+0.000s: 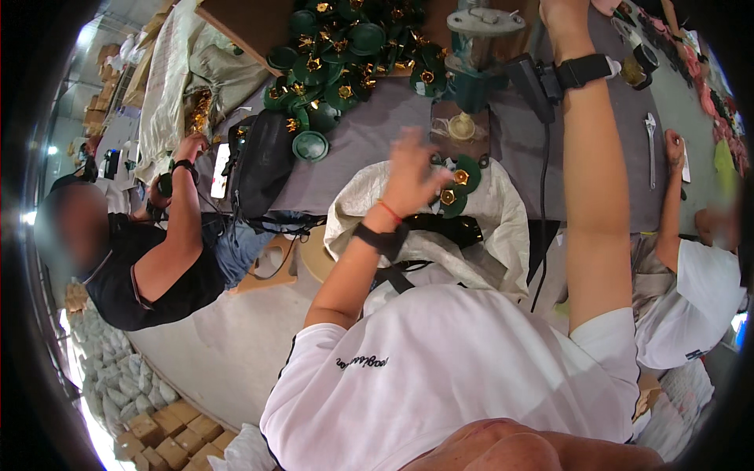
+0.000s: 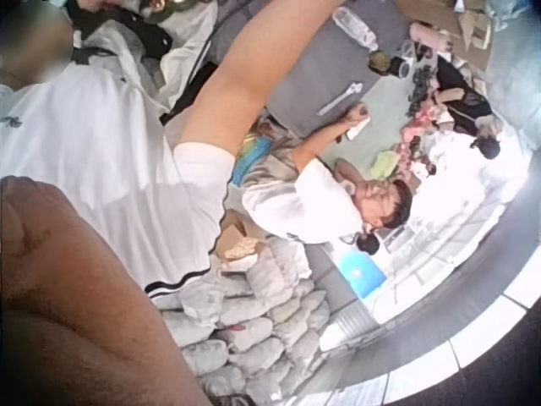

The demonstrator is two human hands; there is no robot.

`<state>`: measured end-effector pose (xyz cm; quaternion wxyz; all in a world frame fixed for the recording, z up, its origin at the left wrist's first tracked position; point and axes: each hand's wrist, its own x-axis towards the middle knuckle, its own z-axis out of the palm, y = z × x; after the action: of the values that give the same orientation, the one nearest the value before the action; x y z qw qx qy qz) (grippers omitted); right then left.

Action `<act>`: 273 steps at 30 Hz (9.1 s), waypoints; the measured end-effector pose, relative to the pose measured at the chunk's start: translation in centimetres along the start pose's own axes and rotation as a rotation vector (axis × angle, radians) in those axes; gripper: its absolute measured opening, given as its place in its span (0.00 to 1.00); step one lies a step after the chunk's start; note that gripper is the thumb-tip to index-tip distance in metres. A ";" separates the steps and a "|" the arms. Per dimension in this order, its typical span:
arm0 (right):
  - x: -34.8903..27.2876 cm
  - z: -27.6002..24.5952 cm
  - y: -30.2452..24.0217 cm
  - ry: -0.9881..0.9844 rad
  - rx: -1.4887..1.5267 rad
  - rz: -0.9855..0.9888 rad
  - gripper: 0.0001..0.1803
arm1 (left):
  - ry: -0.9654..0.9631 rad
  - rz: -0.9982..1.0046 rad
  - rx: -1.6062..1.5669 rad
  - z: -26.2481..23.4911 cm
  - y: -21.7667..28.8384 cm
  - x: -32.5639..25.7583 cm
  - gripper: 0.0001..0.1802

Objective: The worker uses a manual hand press to attach gold decorative studs to green plastic parts on an assembly line.

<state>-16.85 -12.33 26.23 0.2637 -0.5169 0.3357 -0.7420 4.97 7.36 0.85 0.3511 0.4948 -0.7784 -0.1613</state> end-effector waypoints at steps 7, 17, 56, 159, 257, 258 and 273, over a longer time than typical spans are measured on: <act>-0.2 0.8 -0.5 0.070 -0.075 -0.036 0.16 | 0.438 -0.543 0.754 -8.6 -12.6 -2.0 0.36; 0.0 0.2 -0.2 0.033 -0.078 -0.174 0.17 | 0.300 -0.492 -0.797 0.4 -2.6 3.9 0.15; -25.2 -12.7 -4.2 -0.485 -0.578 -0.501 0.07 | 0.068 -0.117 -0.042 6.3 -1.8 6.5 0.30; -0.7 0.5 -0.8 0.029 -0.208 -0.204 0.25 | -0.101 -0.272 -0.901 -2.7 5.4 -0.4 0.21; -0.3 0.2 0.5 -0.038 0.045 -0.075 0.17 | 0.237 -0.048 -1.310 -8.9 7.0 -1.4 0.30; -0.4 0.5 0.8 -0.049 0.084 -0.056 0.17 | 0.242 -0.052 -1.304 -9.0 7.0 -1.7 0.30; 0.0 0.1 0.8 -0.051 0.087 -0.054 0.18 | -0.188 -0.080 -0.563 -9.5 7.9 -1.0 0.18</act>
<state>-16.74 -12.81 25.63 0.2741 -0.5329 0.2822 -0.7492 6.74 12.72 11.82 0.3944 0.3910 -0.7119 -0.4297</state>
